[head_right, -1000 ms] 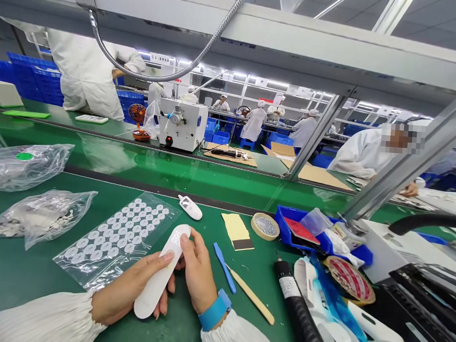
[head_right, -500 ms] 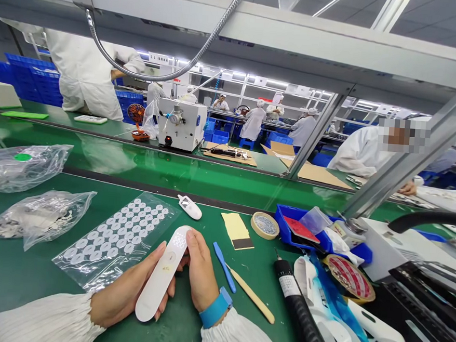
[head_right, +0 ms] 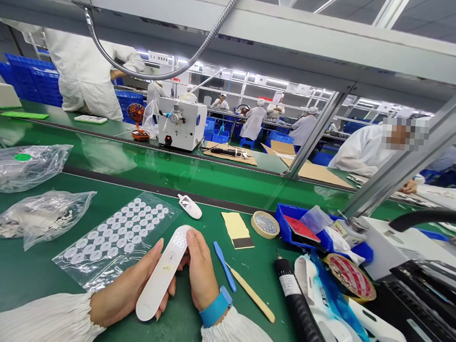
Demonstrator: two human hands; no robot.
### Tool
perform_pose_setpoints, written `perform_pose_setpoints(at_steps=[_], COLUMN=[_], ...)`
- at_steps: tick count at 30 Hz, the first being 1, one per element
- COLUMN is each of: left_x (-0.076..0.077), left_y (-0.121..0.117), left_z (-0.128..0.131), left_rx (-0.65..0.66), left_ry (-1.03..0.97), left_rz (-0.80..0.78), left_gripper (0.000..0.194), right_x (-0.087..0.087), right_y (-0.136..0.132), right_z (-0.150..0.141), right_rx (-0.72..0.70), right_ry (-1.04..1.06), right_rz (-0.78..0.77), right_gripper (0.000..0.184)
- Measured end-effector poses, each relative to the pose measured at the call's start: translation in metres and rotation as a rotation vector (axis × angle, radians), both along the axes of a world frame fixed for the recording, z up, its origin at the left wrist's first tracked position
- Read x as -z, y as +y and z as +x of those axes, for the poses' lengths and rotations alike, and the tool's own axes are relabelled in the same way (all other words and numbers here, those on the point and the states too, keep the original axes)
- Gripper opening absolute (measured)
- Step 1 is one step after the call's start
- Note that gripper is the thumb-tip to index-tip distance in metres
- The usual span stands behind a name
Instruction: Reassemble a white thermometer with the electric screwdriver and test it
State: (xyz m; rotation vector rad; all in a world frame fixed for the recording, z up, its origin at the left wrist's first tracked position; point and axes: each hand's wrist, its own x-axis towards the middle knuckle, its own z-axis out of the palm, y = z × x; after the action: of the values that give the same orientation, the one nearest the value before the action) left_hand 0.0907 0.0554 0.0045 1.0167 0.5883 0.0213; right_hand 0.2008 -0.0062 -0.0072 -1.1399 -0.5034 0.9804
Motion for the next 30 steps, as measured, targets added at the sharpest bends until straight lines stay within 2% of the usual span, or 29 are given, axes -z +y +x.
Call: perform_pose_setpoints(at_steps=[18,30], left_x=[-0.0007,0.0064], left_y=[0.0012,0.0025], left_z=[-0.0015,-0.0039], left_rx=[0.028,0.028], left_ry=[-0.006,-0.002], left_rz=[0.002,0.067], left_gripper=[0.074,0.073], right_x=[0.0014,0.0004], right_y=[0.0002,-0.0018], right_z=[0.0003,-0.0005], right_rx=[0.007,0.009], right_ry=[-0.004,-0.008], right_rz=[-0.013,0.044], right_gripper=[0.046,0.051])
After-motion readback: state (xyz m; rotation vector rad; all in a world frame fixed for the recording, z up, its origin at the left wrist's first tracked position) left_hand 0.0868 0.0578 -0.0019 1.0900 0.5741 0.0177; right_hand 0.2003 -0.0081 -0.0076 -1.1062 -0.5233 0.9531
